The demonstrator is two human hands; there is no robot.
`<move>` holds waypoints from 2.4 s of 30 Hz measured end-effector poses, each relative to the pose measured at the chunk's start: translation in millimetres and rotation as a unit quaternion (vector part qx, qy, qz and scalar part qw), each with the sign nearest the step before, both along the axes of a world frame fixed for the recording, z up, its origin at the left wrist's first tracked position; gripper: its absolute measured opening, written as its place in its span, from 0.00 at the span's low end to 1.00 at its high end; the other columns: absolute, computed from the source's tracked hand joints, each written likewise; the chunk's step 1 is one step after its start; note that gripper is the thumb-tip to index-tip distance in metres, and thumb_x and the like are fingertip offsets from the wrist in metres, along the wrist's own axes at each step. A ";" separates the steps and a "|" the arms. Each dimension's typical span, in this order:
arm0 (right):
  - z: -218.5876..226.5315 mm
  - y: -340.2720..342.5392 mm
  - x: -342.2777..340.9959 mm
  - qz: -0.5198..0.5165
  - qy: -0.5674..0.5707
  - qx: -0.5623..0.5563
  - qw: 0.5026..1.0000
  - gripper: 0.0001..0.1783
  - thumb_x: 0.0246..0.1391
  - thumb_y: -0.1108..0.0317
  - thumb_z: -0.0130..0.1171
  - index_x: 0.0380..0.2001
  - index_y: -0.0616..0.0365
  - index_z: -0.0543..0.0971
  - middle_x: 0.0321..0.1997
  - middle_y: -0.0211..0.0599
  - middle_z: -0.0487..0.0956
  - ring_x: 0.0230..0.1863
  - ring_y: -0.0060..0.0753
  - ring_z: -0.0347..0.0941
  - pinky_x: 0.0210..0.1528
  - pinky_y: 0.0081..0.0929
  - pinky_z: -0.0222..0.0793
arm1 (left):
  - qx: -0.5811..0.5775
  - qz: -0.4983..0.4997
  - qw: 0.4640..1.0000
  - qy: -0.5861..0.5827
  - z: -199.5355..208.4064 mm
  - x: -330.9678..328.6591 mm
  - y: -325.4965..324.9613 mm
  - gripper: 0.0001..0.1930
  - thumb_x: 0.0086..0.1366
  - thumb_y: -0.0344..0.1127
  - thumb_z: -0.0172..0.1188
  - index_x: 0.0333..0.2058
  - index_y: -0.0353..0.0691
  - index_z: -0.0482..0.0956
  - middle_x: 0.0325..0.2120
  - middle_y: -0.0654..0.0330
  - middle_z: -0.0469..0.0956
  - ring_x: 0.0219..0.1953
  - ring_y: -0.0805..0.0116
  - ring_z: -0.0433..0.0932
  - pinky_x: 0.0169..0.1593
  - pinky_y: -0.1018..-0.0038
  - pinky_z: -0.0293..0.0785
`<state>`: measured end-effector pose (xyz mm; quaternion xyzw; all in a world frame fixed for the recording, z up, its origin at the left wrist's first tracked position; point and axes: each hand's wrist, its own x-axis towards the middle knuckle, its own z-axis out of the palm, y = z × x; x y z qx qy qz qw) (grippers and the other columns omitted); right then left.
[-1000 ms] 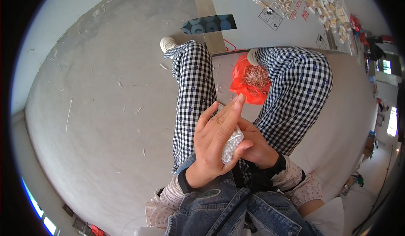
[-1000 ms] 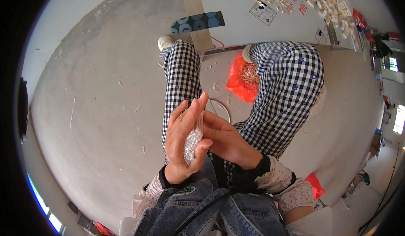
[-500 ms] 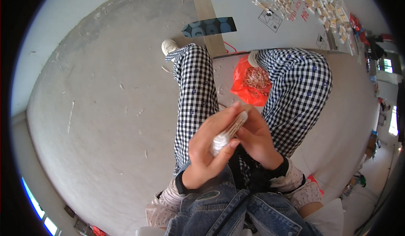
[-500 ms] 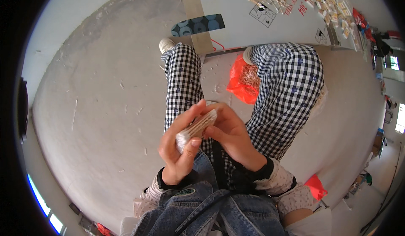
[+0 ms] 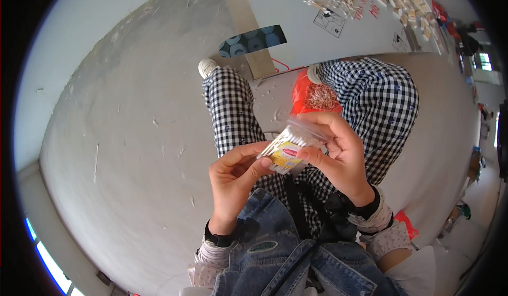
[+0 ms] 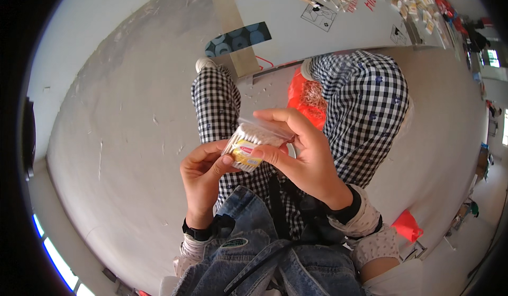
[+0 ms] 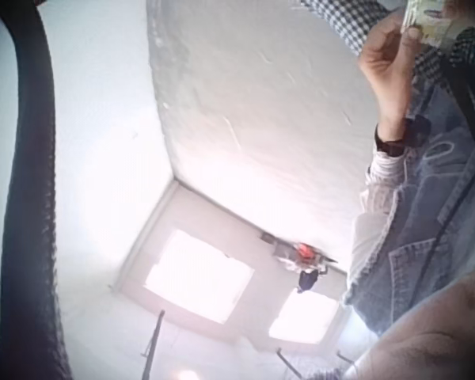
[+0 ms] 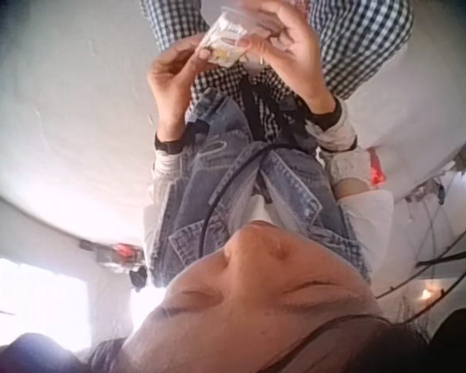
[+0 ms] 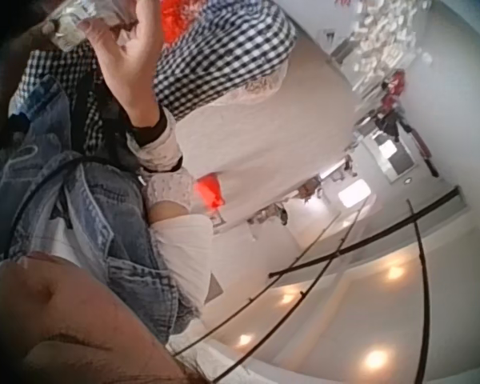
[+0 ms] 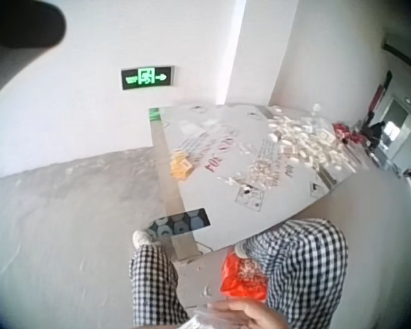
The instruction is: The person gathers cotton swabs by hand, aligns them into a bundle, and slides them into a plastic sleeve. They then fold the top of the sleeve and seal it with a small yellow label.
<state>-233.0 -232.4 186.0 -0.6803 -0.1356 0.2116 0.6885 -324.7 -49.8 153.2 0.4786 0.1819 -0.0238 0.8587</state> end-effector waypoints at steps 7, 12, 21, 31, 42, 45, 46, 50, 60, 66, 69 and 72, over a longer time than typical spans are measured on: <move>0.3 -13.3 5.3 -0.006 -0.032 -0.026 0.999 0.19 0.57 0.73 0.68 0.51 0.65 0.80 0.49 0.40 0.83 0.43 0.24 0.81 0.41 0.19 0.76 | 0.162 -0.008 0.986 -0.042 7.9 20.2 -8.7 0.12 0.62 0.22 0.68 0.44 0.28 0.82 0.47 0.52 0.82 0.47 0.66 0.81 0.51 0.73 0.78; 11.0 -16.6 2.6 0.017 -0.137 -0.078 0.987 0.17 0.57 0.75 0.68 0.50 0.64 0.80 0.46 0.39 0.85 0.39 0.23 0.82 0.37 0.18 0.77 | 0.390 -0.004 0.903 -0.178 18.6 29.1 -11.4 0.17 0.55 0.24 0.73 0.44 0.31 0.84 0.42 0.54 0.82 0.44 0.61 0.78 0.48 0.70 0.74; 6.4 -21.9 -9.0 0.015 -0.023 0.086 0.996 0.10 0.62 0.77 0.61 0.46 0.66 0.78 0.48 0.48 0.82 0.36 0.27 0.84 0.37 0.21 0.80 | 0.303 0.039 0.941 -0.148 16.6 9.2 -18.1 0.16 0.52 0.22 0.73 0.42 0.31 0.84 0.39 0.54 0.81 0.41 0.62 0.79 0.46 0.71 0.74; -47.8 14.9 -32.4 0.045 -0.067 0.028 0.996 0.07 0.65 0.79 0.56 0.45 0.64 0.77 0.42 0.40 0.82 0.35 0.25 0.83 0.37 0.20 0.79 | 0.460 0.018 0.879 -0.120 -5.4 -17.8 14.6 0.20 0.49 0.21 0.75 0.43 0.38 0.87 0.36 0.58 0.80 0.39 0.66 0.78 0.42 0.72 0.75; -129.3 57.5 114.7 -0.114 -0.140 -0.029 0.983 0.06 0.61 0.77 0.60 0.40 0.66 0.76 0.39 0.39 0.79 0.34 0.30 0.80 0.34 0.25 0.79 | 0.465 0.055 0.852 -0.232 -106.0 178.8 35.0 0.07 0.57 0.22 0.70 0.36 0.35 0.87 0.30 0.61 0.75 0.29 0.72 0.75 0.33 0.77 0.72; -159.8 55.2 139.9 -0.131 -0.175 -0.070 0.973 0.06 0.56 0.80 0.62 0.37 0.64 0.77 0.39 0.38 0.79 0.33 0.32 0.79 0.33 0.26 0.78 | 0.438 0.047 0.863 -0.247 -134.5 202.9 30.7 0.06 0.58 0.23 0.70 0.35 0.34 0.86 0.31 0.61 0.75 0.28 0.73 0.74 0.32 0.77 0.72; -165.2 53.5 145.1 -0.131 -0.201 -0.115 0.964 0.07 0.55 0.81 0.63 0.37 0.63 0.77 0.39 0.38 0.79 0.33 0.33 0.79 0.32 0.26 0.77 | 0.447 0.039 0.860 -0.243 -140.8 206.4 30.2 0.06 0.58 0.23 0.69 0.35 0.34 0.86 0.31 0.61 0.75 0.28 0.73 0.74 0.32 0.77 0.72; -175.5 54.5 143.9 -0.081 -0.297 -0.155 0.939 0.07 0.53 0.83 0.60 0.35 0.61 0.77 0.36 0.40 0.76 0.34 0.42 0.76 0.33 0.33 0.71 | 0.451 -0.016 0.862 -0.232 -161.5 198.9 39.7 0.05 0.59 0.24 0.69 0.35 0.33 0.84 0.31 0.61 0.73 0.28 0.71 0.75 0.32 0.76 0.73; -166.9 51.8 152.7 -0.091 -0.275 -0.152 0.945 0.05 0.55 0.80 0.59 0.34 0.61 0.75 0.36 0.42 0.74 0.35 0.51 0.75 0.36 0.39 0.71 | 0.470 -0.093 0.851 -0.216 -142.6 211.9 47.8 0.03 0.64 0.24 0.63 0.35 0.31 0.78 0.34 0.57 0.72 0.29 0.64 0.76 0.35 0.71 0.74; -161.5 55.1 149.9 -0.098 -0.334 -0.233 0.908 0.05 0.54 0.81 0.60 0.31 0.63 0.73 0.33 0.45 0.74 0.33 0.49 0.74 0.34 0.37 0.70 | 0.492 -0.081 0.844 -0.200 -138.9 207.4 44.4 0.03 0.65 0.24 0.62 0.35 0.31 0.77 0.34 0.57 0.72 0.30 0.66 0.75 0.36 0.73 0.73; -161.6 50.1 147.6 -0.107 -0.292 -0.164 0.936 0.04 0.57 0.80 0.60 0.34 0.63 0.75 0.33 0.39 0.75 0.33 0.35 0.75 0.35 0.29 0.71 | 0.467 -0.076 0.862 -0.181 -138.1 202.9 45.8 0.03 0.65 0.25 0.62 0.35 0.31 0.78 0.34 0.58 0.73 0.30 0.68 0.74 0.36 0.74 0.73; -148.4 48.8 140.1 -0.110 -0.174 -0.075 0.976 0.04 0.57 0.80 0.60 0.33 0.64 0.75 0.32 0.37 0.75 0.33 0.33 0.75 0.34 0.27 0.70 | 0.416 -0.061 0.893 -0.160 -127.1 192.3 47.8 0.04 0.64 0.25 0.64 0.35 0.32 0.79 0.34 0.59 0.74 0.32 0.69 0.74 0.37 0.74 0.72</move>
